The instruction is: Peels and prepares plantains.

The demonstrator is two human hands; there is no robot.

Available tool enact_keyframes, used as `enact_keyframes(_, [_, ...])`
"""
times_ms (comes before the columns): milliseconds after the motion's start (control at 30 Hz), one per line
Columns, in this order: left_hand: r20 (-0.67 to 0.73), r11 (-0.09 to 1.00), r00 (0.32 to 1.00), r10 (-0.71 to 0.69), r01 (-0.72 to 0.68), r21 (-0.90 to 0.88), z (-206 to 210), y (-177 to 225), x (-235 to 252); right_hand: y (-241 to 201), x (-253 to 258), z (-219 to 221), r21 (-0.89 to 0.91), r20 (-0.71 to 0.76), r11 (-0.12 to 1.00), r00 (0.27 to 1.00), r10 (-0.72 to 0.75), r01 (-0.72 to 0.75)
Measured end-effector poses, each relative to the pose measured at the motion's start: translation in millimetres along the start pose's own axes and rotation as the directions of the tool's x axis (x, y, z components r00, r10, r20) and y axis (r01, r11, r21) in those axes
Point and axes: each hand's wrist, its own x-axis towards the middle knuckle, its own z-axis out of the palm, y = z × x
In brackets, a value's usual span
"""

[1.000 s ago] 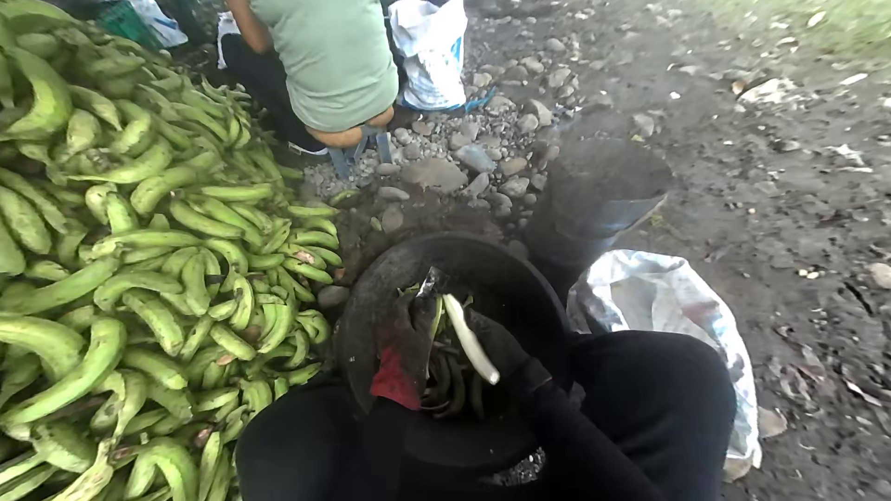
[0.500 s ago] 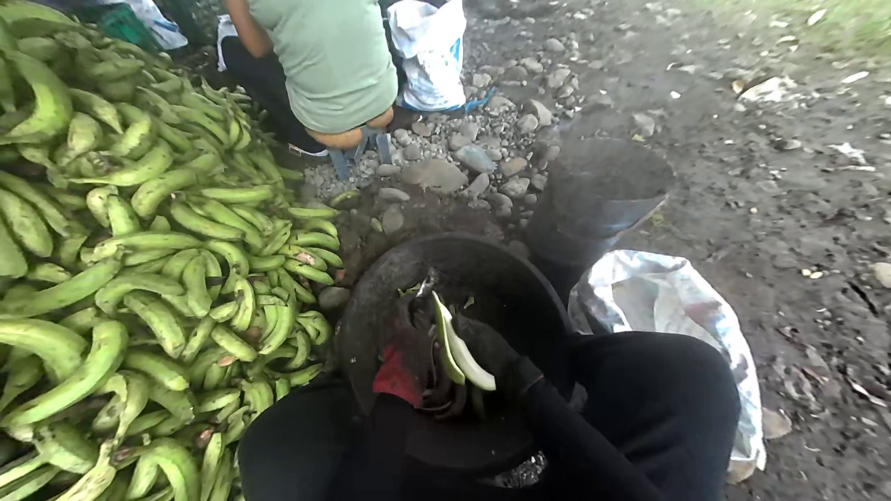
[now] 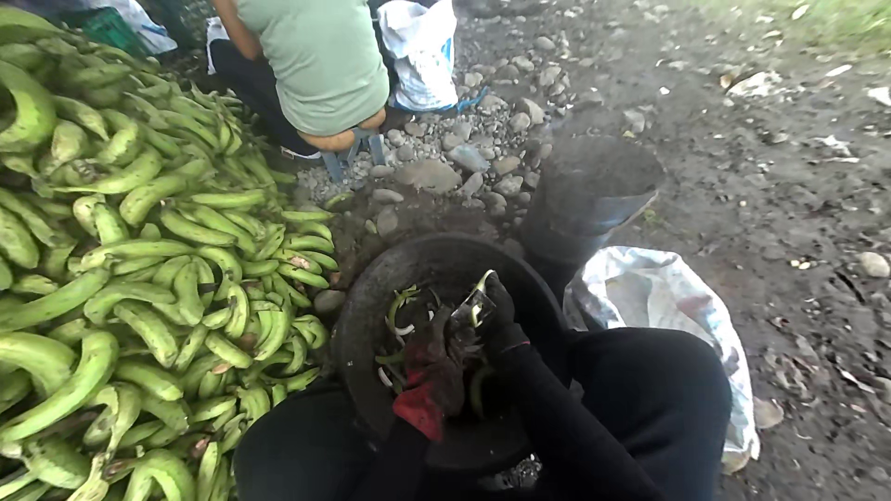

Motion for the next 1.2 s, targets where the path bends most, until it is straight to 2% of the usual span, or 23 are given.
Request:
enact_keyframes(67, [0.032, 0.999, 0.998, -0.048, 0.048, -0.013, -0.3, -9.1, 11.6, 4.6, -13.1, 6.7, 0.212, 0.114, 0.977, 0.993, -0.038, 0.013])
enact_keyframes(133, [0.056, 0.993, 0.993, -0.107, 0.109, -0.037, -4.5, -21.2, 24.4, 14.0, -28.0, 6.4, 0.251, 0.337, 0.968, 0.935, -0.113, 0.026])
enact_keyframes(200, [0.014, 0.988, 0.988, -0.151, 0.151, -0.026, -10.4, -31.1, 34.5, 22.6, -39.7, -0.8, 0.187, 0.550, 0.982, 0.828, -0.107, 0.003])
enact_keyframes(267, [-0.037, 0.981, 0.980, -0.193, 0.194, 0.001, -18.0, -31.7, 38.2, 25.2, -45.9, -11.6, 0.053, 0.669, 0.998, 0.741, -0.066, 0.041])
enact_keyframes(300, [-0.050, 0.979, 0.978, -0.203, 0.203, -0.007, -18.7, -31.3, 37.6, 28.2, -45.9, -15.1, 0.038, 0.668, 0.999, 0.743, -0.042, 0.022])
enact_keyframes(333, [-0.057, 0.981, 0.979, -0.194, 0.193, -0.026, -17.0, -30.5, 35.9, 31.0, -43.6, -16.8, 0.076, 0.629, 0.996, 0.778, -0.006, -0.054])
enact_keyframes(400, [-0.056, 0.992, 0.993, -0.106, 0.102, -0.072, -10.3, -25.5, 28.9, 23.5, -38.2, -15.7, 0.266, 0.499, 0.929, 0.862, 0.095, -0.257])
enact_keyframes(433, [-0.036, 0.995, 0.998, -0.049, 0.046, -0.091, -5.0, -23.5, 22.6, 19.2, -31.8, -15.7, 0.361, 0.462, 0.870, 0.874, 0.147, -0.337])
enact_keyframes(533, [-0.011, 0.981, 0.983, 0.182, -0.183, -0.065, 7.4, -17.0, 0.3, 13.4, -4.0, -25.7, 0.490, 0.433, 0.752, 0.872, 0.229, -0.441])
enact_keyframes(567, [-0.003, 0.970, 0.970, 0.243, -0.243, -0.017, 8.6, -15.5, -5.6, 10.2, 4.6, -29.0, 0.517, 0.468, 0.694, 0.845, 0.261, -0.501])
enact_keyframes(633, [0.000, 0.953, 0.955, 0.298, -0.297, 0.063, 7.1, -11.7, -12.9, 3.6, 13.5, -35.2, 0.514, 0.527, 0.653, 0.806, 0.271, -0.556])
enact_keyframes(800, [0.019, 0.973, 0.976, 0.215, -0.216, 0.082, 0.6, -4.6, -7.7, -3.5, 6.9, -26.5, 0.541, 0.464, 0.654, 0.836, 0.293, -0.529])
enact_keyframes(867, [0.029, 0.986, 0.987, 0.156, -0.158, 0.057, 0.3, -4.4, -2.9, -1.1, -8.0, -21.1, 0.483, 0.407, 0.787, 0.894, 0.187, -0.384])
enact_keyframes(933, [0.017, 0.999, 0.999, 0.042, -0.042, 0.004, 3.2, -11.5, 8.1, 0.9, -28.8, -14.4, 0.282, 0.391, 0.947, 0.920, 0.033, -0.154])
enact_keyframes(967, [-0.008, 0.999, 0.999, -0.031, 0.031, -0.029, 4.3, -16.8, 14.9, 3.9, -36.9, -11.3, 0.180, 0.419, 0.981, 0.908, -0.015, -0.066])
enact_keyframes(1033, [-0.038, 0.979, 0.983, -0.181, 0.176, -0.108, -2.1, -25.0, 27.5, 10.6, -52.0, -7.8, 0.083, 0.517, 0.996, 0.855, -0.035, -0.010])
enact_keyframes(1100, [-0.049, 0.955, 0.967, -0.249, 0.237, -0.179, -8.5, -32.0, 34.5, 21.0, -57.0, -10.5, 0.084, 0.609, 0.995, 0.793, -0.006, -0.057])
enact_keyframes(1133, [-0.061, 0.953, 0.968, -0.242, 0.225, -0.202, -8.9, -32.6, 33.5, 25.5, -54.8, -11.5, 0.141, 0.612, 0.977, 0.789, 0.042, -0.161])
enact_keyframes(1200, [-0.061, 0.964, 0.987, -0.149, 0.131, -0.232, -8.9, -26.5, 26.1, 24.6, -41.9, -15.2, 0.304, 0.608, 0.864, 0.780, 0.148, -0.402])
